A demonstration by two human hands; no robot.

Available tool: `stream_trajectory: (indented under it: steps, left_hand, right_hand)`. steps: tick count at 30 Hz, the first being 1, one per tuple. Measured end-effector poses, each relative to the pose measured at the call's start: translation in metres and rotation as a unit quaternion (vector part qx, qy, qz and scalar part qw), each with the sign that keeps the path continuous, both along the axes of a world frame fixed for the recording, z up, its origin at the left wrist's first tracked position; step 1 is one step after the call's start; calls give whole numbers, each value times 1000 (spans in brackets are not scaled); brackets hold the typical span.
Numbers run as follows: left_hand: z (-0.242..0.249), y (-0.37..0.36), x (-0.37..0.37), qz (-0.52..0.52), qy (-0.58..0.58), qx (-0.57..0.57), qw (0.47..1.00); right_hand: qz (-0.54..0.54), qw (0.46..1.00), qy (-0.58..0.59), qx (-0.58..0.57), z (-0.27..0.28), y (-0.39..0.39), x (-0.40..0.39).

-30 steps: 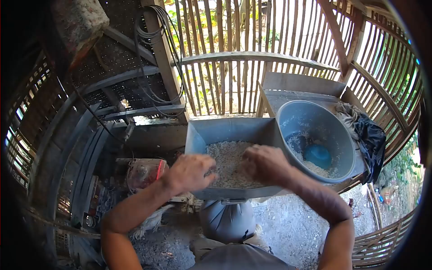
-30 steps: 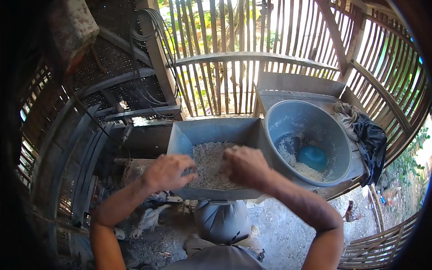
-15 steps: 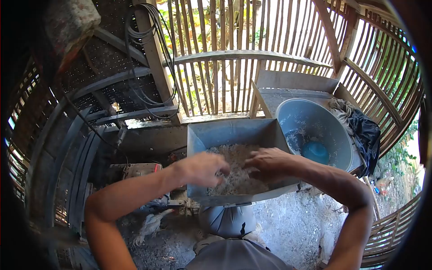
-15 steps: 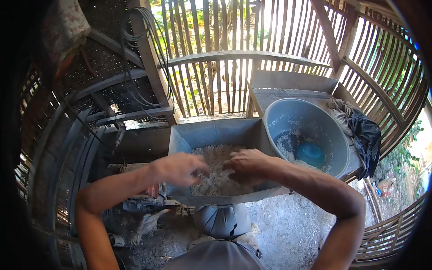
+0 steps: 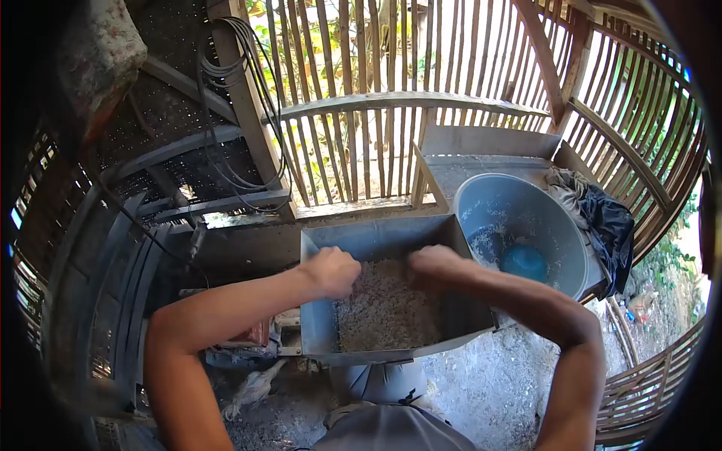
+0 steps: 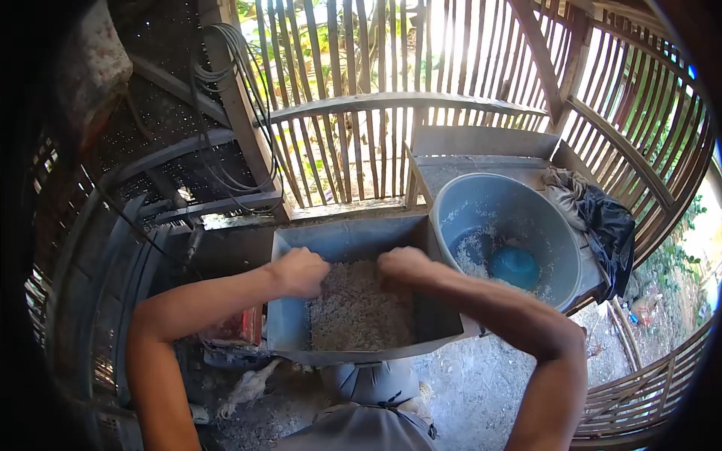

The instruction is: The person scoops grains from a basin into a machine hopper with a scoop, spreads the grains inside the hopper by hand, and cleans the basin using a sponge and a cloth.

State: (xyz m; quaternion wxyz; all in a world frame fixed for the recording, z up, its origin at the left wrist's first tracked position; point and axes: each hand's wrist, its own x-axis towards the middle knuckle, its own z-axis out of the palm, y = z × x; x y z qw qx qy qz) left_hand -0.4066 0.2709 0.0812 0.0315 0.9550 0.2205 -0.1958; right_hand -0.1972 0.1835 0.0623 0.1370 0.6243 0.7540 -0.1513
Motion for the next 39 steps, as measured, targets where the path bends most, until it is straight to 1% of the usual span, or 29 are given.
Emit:
stream_trajectory:
  steps: [1,2,5,8,11,12,13,15,17,18,19,21,22,23,24,25,26,28,29,30,31,32,33,34,35,36,37,38,39]
  left_hand:
    - [-7,-1,5,9,5,-13,1000]
    - [-11,-1,7,17,10,-26,999]
    - [-3,-11,-1,-27,-127,-156,979]
    - [14,-39,-39,-64,-100,-258,959]
    - [-14,-39,-33,-118,44,-252,960]
    - [-4,-43,-28,-96,15,-180,979]
    - [5,-43,-24,-99,-36,-161,981]
    - [23,-42,-20,-103,-137,-125,977]
    - [38,-48,-29,-80,-183,-135,971]
    - [35,-52,-40,-61,-212,-136,966]
    - [31,-55,-48,-42,-242,-136,960]
    - [17,-66,-58,-32,-46,-108,993]
    - [13,-69,-61,-25,54,-91,994]
    - [17,-71,-64,-36,-79,-96,992]
    - [24,-72,-67,-42,-213,-99,971]
    - [35,-75,-70,-48,-342,-99,933]
    - [54,-80,-69,-59,-371,-84,923]
    - [24,-100,-71,-102,-354,-85,926]
    - [16,-106,-68,-125,-344,-86,927]
    - [11,-104,-65,-52,-80,-155,983]
    - [9,-103,-66,-70,-184,-121,973]
    - [20,-99,-66,-85,-287,-82,951]
    - [32,-99,-68,-98,-382,-47,918]
    - [47,-95,-70,-64,-425,-93,898]
    - [28,-93,-70,-69,-402,-37,912]
    - [-9,-88,-68,-75,-379,21,922]
    - [-29,-86,-67,-81,-355,79,928]
    - [31,-87,-50,66,22,-176,982]
    - [33,-83,-51,28,-132,-107,985]
  right_hand:
    - [79,996,-1,37,-25,5,-1]
    - [75,997,14,3,-31,8,-11]
    - [54,985,118,110,-8,-18,-29]
    - [95,989,87,-72,23,-56,-35]
    - [135,979,109,-109,-20,-50,-17]
    - [117,986,51,-108,-1,-40,-24]
    - [91,992,61,-59,13,-38,-24]
    - [87,987,126,52,46,-46,-19]
    - [41,987,140,71,80,-66,-26]
    - [18,986,147,80,88,-71,-27]
    - [-4,990,123,70,82,-77,-30]
    - [-50,995,74,55,56,-99,-46]
    - [-71,991,110,-38,37,-106,-43]
    - [-52,988,119,83,38,-111,-42]
    - [-29,971,124,203,45,-116,-41]
    - [-6,939,129,320,53,-121,-42]
    - [-41,903,232,358,68,-128,-44]
    - [-17,929,181,323,32,-133,-50]
    - [-9,939,155,306,30,-131,-60]
    - [-105,989,63,87,37,-131,-64]
    - [-83,972,110,193,48,-135,-64]
    - [-57,940,154,300,57,-135,-62]
    - [-34,895,200,397,64,-138,-64]
    - [-36,872,220,436,74,-135,-65]
    - [-71,921,206,323,61,-129,-62]
    - [-104,955,189,205,37,-116,-56]
    - [-135,973,167,84,25,-109,-54]
    - [-118,948,233,181,30,-115,-56]
    - [-91,938,220,252,45,-111,-53]
